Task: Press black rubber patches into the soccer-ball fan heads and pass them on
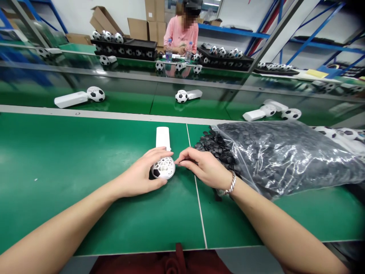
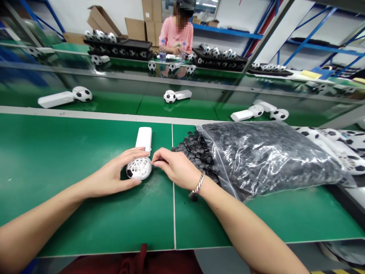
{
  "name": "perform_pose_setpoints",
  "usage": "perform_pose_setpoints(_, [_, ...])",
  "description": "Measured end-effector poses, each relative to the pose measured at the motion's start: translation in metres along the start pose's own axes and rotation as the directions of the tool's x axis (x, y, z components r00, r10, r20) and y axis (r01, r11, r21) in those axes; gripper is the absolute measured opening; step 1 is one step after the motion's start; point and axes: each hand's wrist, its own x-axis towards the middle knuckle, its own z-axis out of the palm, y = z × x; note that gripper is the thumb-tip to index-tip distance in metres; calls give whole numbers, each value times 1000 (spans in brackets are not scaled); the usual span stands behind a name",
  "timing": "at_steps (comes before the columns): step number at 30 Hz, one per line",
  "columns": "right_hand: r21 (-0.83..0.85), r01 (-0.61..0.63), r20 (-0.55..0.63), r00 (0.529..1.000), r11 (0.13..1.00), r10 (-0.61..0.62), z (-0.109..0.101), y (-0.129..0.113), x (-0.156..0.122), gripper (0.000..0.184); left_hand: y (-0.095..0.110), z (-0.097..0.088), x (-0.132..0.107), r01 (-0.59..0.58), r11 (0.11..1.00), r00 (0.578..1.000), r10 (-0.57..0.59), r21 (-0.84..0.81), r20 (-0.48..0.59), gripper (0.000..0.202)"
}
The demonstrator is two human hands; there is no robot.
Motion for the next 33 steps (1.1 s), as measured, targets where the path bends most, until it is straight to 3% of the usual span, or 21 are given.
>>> perform_pose_setpoints(3, [-90,47,-110,992,995,-57,4,0,0,8,1,1,0,-2,1000,1000,2,5,-15,61])
perform_pose_setpoints(6, [-85,15,-205,978,996,-32,5,-3,-1,7,0,2,-1,-5,1000,1000,6,20,-30,62])
perform_pose_setpoints(9, [-38,-3,-182,983,999,-4,5,-8,-2,18,-6,7,-4,-22,999,998,25,46,-59,61])
perform_pose_setpoints(12, [11,19,-141,990,1000,-17,7,-11,-2,16,-16,16,-6,-39,998,985,46,45,-164,60])
perform_pose_setpoints(16, [150,-41,-111,992,988,58,10,-10,0,9,-25,26,-5,-55,998,960,60,23,-274,57])
perform_pose_setpoints(20, [158,-17,-143,989,987,40,9,-7,0,4,-17,21,-3,-31,999,972,35,19,-232,56])
perform_pose_setpoints(25, [232,-89,-36,994,969,100,7,-3,1,4,-3,11,1,-5,1000,993,4,-3,-122,58])
perform_pose_setpoints(33, [222,20,-37,999,975,-12,18,-1,2,3,5,14,1,32,995,990,-45,-97,-135,54])
